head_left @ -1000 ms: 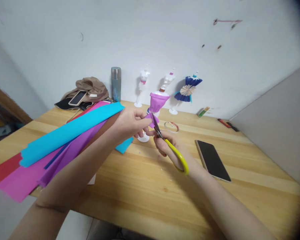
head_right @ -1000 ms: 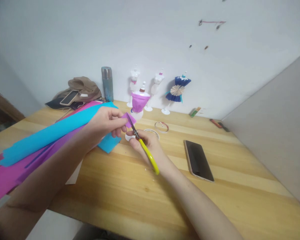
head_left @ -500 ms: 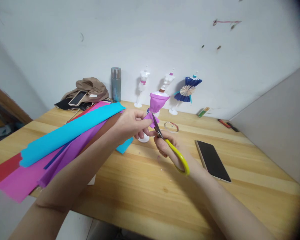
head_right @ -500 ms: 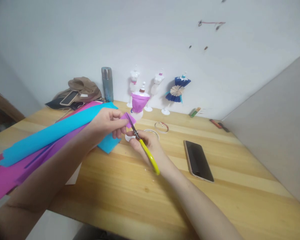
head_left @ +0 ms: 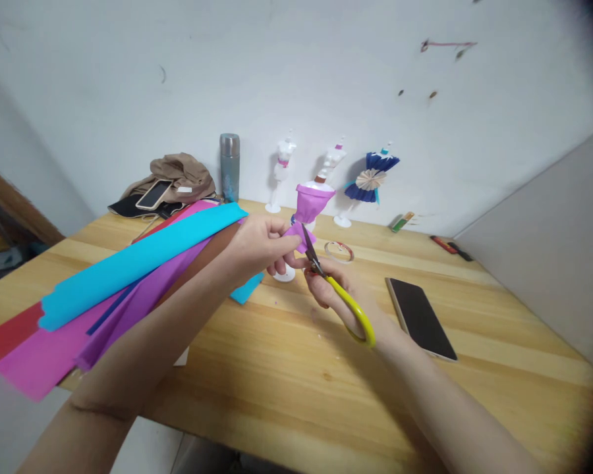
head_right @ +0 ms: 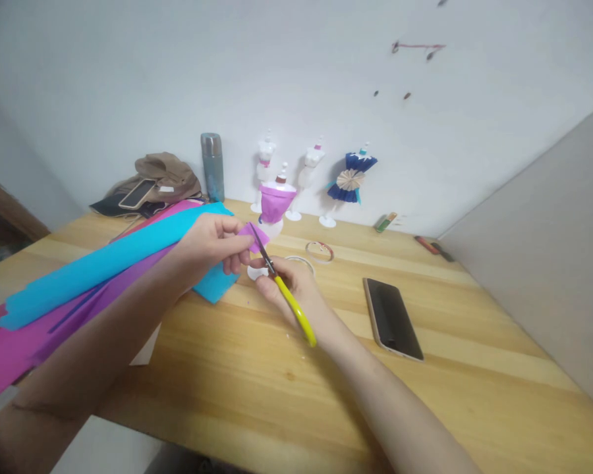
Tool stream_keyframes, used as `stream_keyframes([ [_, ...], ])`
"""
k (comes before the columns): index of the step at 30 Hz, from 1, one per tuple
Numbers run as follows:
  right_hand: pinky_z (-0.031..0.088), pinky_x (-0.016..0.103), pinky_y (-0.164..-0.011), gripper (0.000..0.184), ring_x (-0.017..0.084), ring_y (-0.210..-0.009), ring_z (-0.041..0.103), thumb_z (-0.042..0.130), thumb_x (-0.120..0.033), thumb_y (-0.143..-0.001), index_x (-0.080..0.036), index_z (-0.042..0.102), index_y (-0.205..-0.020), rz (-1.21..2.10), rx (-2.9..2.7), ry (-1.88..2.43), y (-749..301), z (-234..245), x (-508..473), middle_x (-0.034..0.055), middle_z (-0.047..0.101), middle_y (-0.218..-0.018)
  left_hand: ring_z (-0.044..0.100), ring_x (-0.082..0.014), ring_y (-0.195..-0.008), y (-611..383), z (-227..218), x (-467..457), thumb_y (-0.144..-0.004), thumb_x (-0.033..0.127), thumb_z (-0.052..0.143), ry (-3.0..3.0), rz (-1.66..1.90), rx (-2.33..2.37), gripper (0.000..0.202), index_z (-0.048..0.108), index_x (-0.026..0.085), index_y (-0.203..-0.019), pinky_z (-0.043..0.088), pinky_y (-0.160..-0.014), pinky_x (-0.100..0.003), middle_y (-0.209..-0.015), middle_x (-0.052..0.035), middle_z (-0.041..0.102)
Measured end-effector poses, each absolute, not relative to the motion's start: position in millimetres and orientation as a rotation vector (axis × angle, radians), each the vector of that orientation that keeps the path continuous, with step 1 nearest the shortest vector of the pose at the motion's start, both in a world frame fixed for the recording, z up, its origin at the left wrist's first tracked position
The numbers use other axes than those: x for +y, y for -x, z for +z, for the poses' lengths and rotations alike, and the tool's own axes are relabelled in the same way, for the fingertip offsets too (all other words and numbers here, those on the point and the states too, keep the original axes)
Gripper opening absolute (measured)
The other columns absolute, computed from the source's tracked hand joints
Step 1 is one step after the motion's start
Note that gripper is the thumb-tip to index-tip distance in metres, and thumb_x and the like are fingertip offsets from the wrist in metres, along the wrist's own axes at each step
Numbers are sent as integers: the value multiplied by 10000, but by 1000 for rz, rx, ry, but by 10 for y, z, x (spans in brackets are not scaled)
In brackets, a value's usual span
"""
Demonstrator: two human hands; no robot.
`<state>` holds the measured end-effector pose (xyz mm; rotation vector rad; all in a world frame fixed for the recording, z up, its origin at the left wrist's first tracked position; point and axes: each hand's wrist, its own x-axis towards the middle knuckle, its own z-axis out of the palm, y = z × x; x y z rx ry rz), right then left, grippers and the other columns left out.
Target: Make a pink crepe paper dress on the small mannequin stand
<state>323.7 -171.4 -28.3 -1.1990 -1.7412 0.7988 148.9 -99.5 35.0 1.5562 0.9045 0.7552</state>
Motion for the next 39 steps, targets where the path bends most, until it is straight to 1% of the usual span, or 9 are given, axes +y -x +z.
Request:
stream_keyframes([
  [5, 366, 290, -559, 475, 145, -597, 422, 582, -572, -949, -160, 739, -1128, 798, -1701, 1213, -3231, -301, -1718, -17, 484, -687, 507, -53, -367, -1491, 339, -1003, -856, 12, 578, -1552, 779, 905, 337, 585, 147, -547, 406, -388, -149, -436, 40, 578],
  [10, 361, 284, -556, 453, 144, -610, 437, 595, -539, -947, -151, 743, -1129, 814, -1667, 1233, -3228, -314, -1720, -23, 482, -676, 504, -50, -361, -1508, 341, -1007, -866, 18, 573, -1548, 777, 905, 345, 595, 141, -544, 404, -385, -150, -440, 33, 587],
  [14, 350, 277, -551, 459, 136, -608, 429, 603, -541, -946, -139, 740, -1121, 836, -1659, 1224, -3237, -307, -1722, -29, 469, -664, 519, -54, -371, -1505, 330, -995, -862, 24, 581, -1546, 777, 892, 339, 596, 140, -544, 410, -392, -151, -442, 29, 586],
  [18, 333, 271, -534, 445, 128, -586, 402, 601, -540, -950, -147, 740, -1105, 848, -1654, 1226, -3239, -303, -1733, -38, 437, -641, 526, -59, -376, -1492, 329, -993, -865, 48, 612, -1532, 799, 889, 336, 585, 147, -545, 411, -390, -161, -461, 25, 599],
  [21, 332, 270, -527, 433, 128, -580, 400, 602, -536, -948, -154, 747, -1092, 840, -1643, 1242, -3231, -307, -1737, -39, 429, -633, 515, -60, -371, -1487, 341, -1000, -867, 58, 622, -1539, 798, 900, 353, 575, 150, -529, 401, -389, -165, -448, 23, 583],
  [34, 385, 282, -550, 439, 141, -597, 471, 615, -532, -938, -149, 778, -1081, 830, -1616, 1248, -3218, -313, -1737, -17, 511, -642, 507, -71, -370, -1472, 337, -978, -877, 89, 633, -1558, 782, 898, 350, 591, 152, -535, 402, -390, -174, -433, 12, 571],
  [39, 378, 277, -538, 433, 138, -587, 466, 619, -526, -942, -152, 778, -1091, 852, -1615, 1251, -3222, -293, -1752, -16, 510, -642, 516, -68, -376, -1448, 327, -957, -853, 82, 612, -1541, 751, 864, 337, 598, 148, -523, 399, -395, -160, -429, 6, 570],
])
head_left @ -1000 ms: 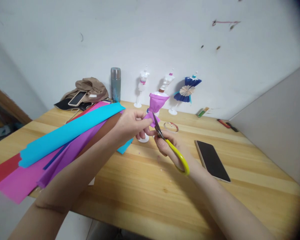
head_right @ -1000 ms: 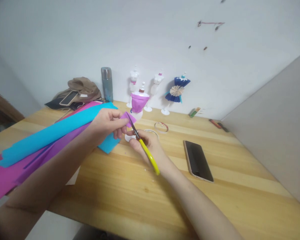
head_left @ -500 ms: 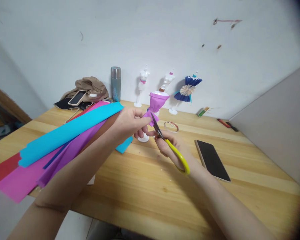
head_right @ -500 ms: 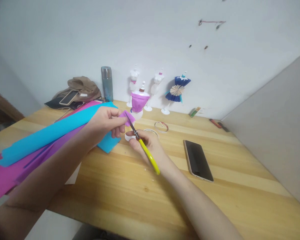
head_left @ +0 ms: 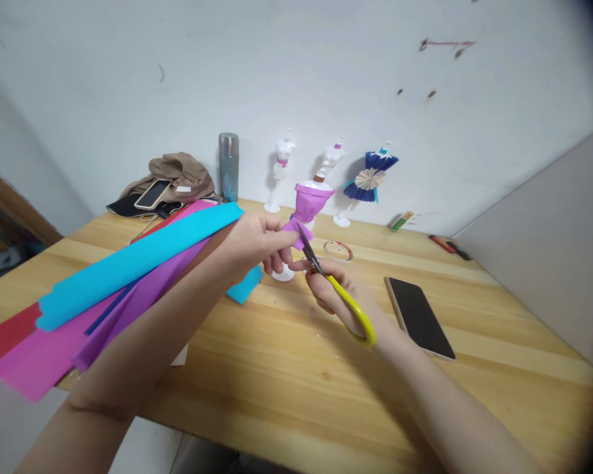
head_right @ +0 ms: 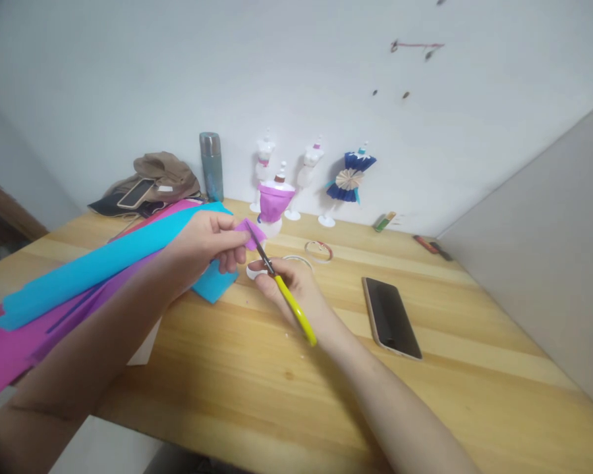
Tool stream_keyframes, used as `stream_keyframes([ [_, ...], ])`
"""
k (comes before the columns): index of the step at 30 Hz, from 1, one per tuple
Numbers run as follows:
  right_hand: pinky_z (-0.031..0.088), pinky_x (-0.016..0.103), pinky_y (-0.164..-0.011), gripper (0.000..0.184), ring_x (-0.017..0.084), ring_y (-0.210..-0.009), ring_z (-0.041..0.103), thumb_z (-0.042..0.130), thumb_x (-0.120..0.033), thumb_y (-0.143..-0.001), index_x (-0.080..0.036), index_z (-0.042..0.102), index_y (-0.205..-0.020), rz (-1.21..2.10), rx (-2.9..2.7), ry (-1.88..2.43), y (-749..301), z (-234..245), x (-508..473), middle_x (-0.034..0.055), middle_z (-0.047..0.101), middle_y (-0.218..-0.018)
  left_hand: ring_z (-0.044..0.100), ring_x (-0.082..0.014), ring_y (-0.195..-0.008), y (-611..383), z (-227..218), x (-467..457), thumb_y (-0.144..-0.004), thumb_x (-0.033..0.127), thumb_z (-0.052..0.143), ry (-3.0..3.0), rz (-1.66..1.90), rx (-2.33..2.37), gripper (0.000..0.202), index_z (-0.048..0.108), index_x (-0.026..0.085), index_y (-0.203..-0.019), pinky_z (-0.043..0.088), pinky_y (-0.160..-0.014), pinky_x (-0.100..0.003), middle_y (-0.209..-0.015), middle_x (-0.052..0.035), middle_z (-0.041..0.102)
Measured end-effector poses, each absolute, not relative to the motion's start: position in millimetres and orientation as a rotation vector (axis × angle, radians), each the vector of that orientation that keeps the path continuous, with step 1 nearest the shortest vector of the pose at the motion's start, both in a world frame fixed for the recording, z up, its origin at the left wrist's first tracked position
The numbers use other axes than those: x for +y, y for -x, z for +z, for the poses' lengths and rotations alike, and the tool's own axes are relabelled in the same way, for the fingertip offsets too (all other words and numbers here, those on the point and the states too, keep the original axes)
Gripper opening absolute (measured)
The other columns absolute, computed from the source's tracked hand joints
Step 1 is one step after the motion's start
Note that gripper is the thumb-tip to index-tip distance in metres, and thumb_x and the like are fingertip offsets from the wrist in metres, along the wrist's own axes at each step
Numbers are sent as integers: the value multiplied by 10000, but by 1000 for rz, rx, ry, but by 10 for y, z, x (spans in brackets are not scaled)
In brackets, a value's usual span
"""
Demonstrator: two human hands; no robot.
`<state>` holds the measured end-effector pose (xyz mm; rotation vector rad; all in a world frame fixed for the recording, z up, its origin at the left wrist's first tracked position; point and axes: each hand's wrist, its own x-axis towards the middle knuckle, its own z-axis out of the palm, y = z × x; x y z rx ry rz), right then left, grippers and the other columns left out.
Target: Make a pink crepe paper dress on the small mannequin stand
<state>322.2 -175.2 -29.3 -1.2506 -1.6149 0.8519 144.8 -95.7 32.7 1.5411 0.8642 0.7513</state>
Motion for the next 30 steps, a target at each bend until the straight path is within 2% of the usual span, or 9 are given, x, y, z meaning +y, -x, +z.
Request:
stream_keyframes([
  [10, 374, 282, -539, 463, 138, -578, 454, 626, -586, -932, -178, 772, -1094, 885, -1593, 1237, -3249, -333, -1732, -25, 483, -630, 545, -73, -417, -1423, 285, -927, -822, 145, 639, -1505, 755, 791, 263, 638, 140, -559, 410, -414, -162, -499, -15, 620],
  [22, 403, 276, -530, 464, 148, -590, 500, 635, -593, -929, -179, 789, -1069, 884, -1597, 1232, -3248, -320, -1748, -12, 515, -637, 545, -70, -413, -1411, 281, -913, -847, 169, 647, -1514, 742, 782, 286, 638, 138, -563, 415, -420, -159, -497, -15, 616],
  [30, 370, 277, -520, 524, 137, -545, 425, 613, -673, -920, -186, 781, -1014, 896, -1609, 1225, -3242, -305, -1754, -45, 386, -585, 560, -79, -419, -1406, 255, -868, -873, 246, 678, -1469, 703, 736, 305, 632, 143, -589, 414, -405, -180, -569, -33, 664],
])
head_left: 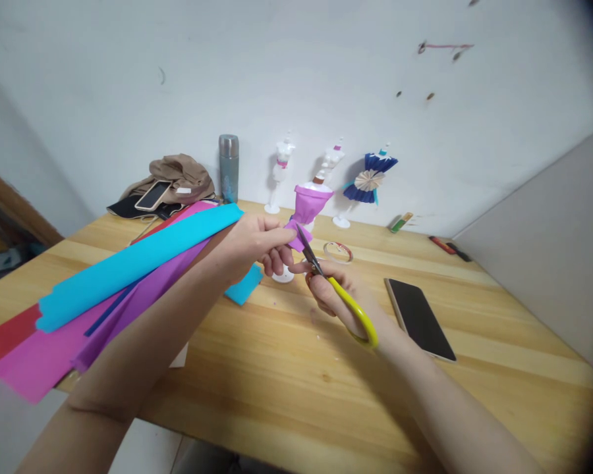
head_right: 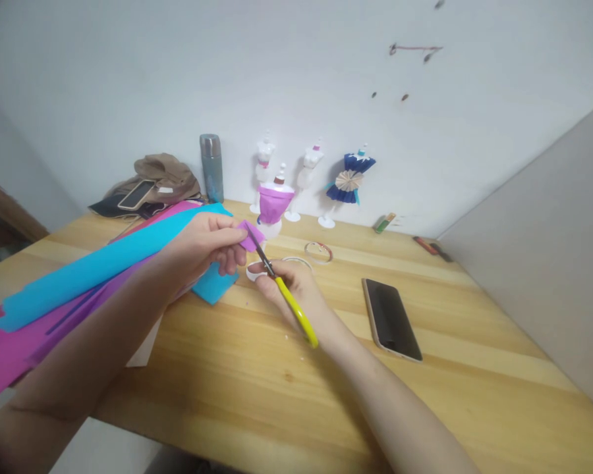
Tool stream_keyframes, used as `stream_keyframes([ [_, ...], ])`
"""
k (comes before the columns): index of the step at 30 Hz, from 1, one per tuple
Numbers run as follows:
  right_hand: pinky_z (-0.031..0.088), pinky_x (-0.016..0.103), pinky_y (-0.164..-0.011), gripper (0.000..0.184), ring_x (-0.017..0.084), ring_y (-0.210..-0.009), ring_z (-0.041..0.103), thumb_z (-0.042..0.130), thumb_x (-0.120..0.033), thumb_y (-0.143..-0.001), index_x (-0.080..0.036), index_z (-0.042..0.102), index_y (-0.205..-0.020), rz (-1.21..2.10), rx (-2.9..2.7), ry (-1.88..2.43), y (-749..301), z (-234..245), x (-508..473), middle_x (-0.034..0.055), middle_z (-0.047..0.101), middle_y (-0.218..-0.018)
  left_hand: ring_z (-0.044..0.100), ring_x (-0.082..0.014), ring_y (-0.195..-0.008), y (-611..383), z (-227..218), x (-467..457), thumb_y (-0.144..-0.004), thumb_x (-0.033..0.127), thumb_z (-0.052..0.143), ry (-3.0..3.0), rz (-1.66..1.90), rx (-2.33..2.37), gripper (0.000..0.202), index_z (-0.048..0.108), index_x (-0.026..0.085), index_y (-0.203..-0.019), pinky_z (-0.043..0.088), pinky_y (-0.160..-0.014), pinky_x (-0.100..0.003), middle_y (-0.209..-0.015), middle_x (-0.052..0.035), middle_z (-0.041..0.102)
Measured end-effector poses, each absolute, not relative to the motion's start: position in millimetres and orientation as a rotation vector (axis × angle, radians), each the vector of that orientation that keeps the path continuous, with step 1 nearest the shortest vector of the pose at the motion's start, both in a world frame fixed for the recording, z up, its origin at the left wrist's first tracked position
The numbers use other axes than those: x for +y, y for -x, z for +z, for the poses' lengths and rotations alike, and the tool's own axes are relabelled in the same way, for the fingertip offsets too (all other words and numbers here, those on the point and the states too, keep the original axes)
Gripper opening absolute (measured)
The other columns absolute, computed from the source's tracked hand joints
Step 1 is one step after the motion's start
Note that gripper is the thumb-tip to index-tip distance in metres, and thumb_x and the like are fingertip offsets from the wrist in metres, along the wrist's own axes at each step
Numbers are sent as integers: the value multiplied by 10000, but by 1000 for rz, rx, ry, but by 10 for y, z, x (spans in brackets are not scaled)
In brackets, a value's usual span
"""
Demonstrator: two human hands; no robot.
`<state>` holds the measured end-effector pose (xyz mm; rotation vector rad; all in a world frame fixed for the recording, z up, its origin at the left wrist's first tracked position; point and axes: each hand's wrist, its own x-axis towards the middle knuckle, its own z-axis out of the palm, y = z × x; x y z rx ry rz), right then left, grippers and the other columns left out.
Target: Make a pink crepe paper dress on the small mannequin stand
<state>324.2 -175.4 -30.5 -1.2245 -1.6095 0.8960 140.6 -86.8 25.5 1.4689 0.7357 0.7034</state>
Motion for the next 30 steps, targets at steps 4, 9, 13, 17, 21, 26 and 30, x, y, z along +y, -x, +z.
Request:
stream_keyframes([
  [4, 352, 274, -510, 512, 131, -532, 396, 621, -661, -920, -183, 782, -1009, 900, -1599, 1221, -3239, -308, -1751, -54, 363, -574, 570, -81, -424, -1403, 242, -863, -868, 210, 654, -1464, 722, 724, 274, 641, 141, -603, 413, -403, -178, -576, -34, 670],
  [9, 377, 273, -518, 467, 134, -544, 422, 642, -616, -918, -183, 791, -1010, 899, -1588, 1223, -3238, -304, -1753, -48, 399, -578, 568, -82, -422, -1399, 259, -877, -864, 194, 636, -1469, 716, 729, 275, 637, 141, -594, 418, -405, -179, -574, -35, 671],
  [13, 408, 279, -534, 473, 144, -565, 462, 648, -614, -918, -179, 802, -1019, 899, -1580, 1224, -3236, -295, -1756, -41, 417, -578, 569, -81, -422, -1401, 263, -875, -859, 189, 639, -1469, 715, 736, 269, 637, 140, -594, 419, -404, -177, -572, -33, 671],
  [17, 412, 276, -541, 474, 145, -574, 472, 655, -613, -920, -177, 806, -1028, 899, -1585, 1203, -3239, -299, -1751, -43, 411, -576, 573, -84, -417, -1401, 257, -868, -863, 187, 632, -1468, 720, 711, 269, 643, 137, -599, 414, -394, -177, -572, -33, 672],
  [21, 383, 269, -522, 480, 132, -547, 438, 647, -613, -927, -169, 801, -1024, 896, -1587, 1207, -3245, -309, -1749, -48, 399, -576, 570, -83, -411, -1402, 258, -871, -862, 177, 625, -1462, 722, 718, 279, 635, 137, -586, 410, -391, -174, -559, -29, 663],
  [26, 379, 275, -527, 478, 134, -551, 441, 640, -610, -931, -170, 798, -1030, 897, -1577, 1203, -3247, -303, -1757, -37, 433, -589, 578, -84, -424, -1414, 253, -888, -860, 200, 648, -1456, 739, 724, 263, 649, 134, -606, 419, -397, -174, -581, -35, 679],
  [30, 366, 274, -516, 493, 134, -562, 448, 652, -623, -923, -170, 792, -1060, 901, -1554, 1185, -3251, -316, -1750, -19, 489, -630, 591, -90, -434, -1430, 236, -885, -863, 234, 672, -1434, 746, 709, 254, 653, 133, -631, 426, -398, -175, -598, -46, 696],
])
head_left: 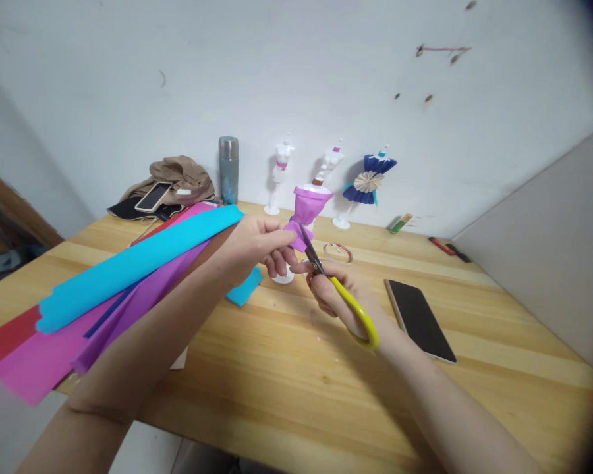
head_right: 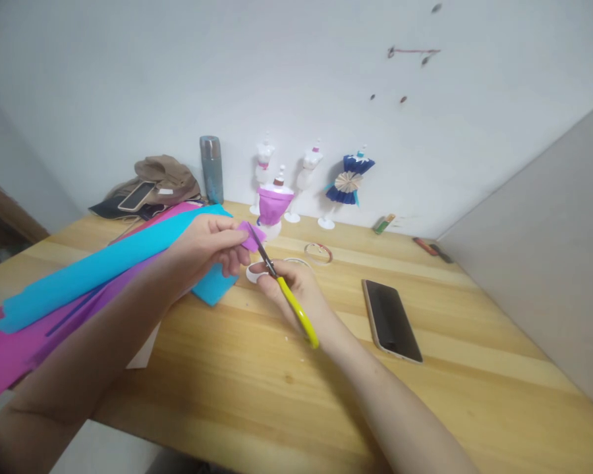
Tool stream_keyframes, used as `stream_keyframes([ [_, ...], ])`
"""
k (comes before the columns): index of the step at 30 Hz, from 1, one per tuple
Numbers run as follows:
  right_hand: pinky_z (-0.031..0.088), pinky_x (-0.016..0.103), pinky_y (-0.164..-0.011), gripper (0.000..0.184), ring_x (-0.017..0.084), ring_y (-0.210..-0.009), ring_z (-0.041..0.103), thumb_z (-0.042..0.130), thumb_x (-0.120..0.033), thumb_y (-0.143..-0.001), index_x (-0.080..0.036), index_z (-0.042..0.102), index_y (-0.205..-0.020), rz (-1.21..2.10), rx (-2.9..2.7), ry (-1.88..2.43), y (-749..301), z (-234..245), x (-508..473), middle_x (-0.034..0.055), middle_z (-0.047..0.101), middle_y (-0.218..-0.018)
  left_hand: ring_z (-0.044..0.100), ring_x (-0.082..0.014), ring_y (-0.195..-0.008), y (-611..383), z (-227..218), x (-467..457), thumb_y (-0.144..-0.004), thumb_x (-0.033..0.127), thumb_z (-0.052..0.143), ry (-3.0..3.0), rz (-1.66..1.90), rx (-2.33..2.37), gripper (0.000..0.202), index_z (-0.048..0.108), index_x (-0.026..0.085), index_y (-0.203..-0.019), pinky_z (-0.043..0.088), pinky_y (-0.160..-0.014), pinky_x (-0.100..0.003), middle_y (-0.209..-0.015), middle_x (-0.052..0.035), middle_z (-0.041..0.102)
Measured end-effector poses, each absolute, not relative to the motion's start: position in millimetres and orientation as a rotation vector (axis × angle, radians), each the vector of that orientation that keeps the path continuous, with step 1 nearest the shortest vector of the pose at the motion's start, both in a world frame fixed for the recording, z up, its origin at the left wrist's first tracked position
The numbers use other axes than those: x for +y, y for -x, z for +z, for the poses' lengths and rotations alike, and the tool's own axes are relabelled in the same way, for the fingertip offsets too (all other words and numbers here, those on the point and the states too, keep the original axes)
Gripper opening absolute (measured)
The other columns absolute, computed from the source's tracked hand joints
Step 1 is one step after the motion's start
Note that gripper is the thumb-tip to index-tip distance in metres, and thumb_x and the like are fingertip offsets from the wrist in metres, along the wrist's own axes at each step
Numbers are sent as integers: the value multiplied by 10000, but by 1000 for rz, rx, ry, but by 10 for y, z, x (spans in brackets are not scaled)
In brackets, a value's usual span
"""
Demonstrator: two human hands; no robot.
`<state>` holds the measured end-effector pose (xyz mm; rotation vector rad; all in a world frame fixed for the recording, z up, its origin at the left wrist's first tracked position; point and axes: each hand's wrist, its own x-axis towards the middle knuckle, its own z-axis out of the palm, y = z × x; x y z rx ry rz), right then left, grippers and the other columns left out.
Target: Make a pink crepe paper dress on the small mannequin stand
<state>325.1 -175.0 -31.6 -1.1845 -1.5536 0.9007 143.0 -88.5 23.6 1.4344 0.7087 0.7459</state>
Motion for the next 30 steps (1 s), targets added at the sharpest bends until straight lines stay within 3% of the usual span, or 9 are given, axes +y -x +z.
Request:
stream_keyframes([
  [12, 327, 265, -484, 586, 119, -535, 399, 679, -717, -870, -159, 782, -1019, 927, -1501, 1139, -3247, -324, -1716, -35, 453, -599, 610, -100, -437, -1441, 251, -897, -791, 147, 646, -1417, 747, 689, 171, 664, 127, -623, 458, -404, -184, -631, -58, 727],
  [30, 350, 261, -489, 578, 130, -555, 427, 660, -754, -860, -183, 746, -880, 905, -1501, 1112, -3227, -283, -1717, -31, 448, -588, 605, -96, -459, -1448, 257, -910, -831, 203, 669, -1452, 665, 716, 218, 679, 125, -627, 476, -439, -183, -615, -55, 703],
])
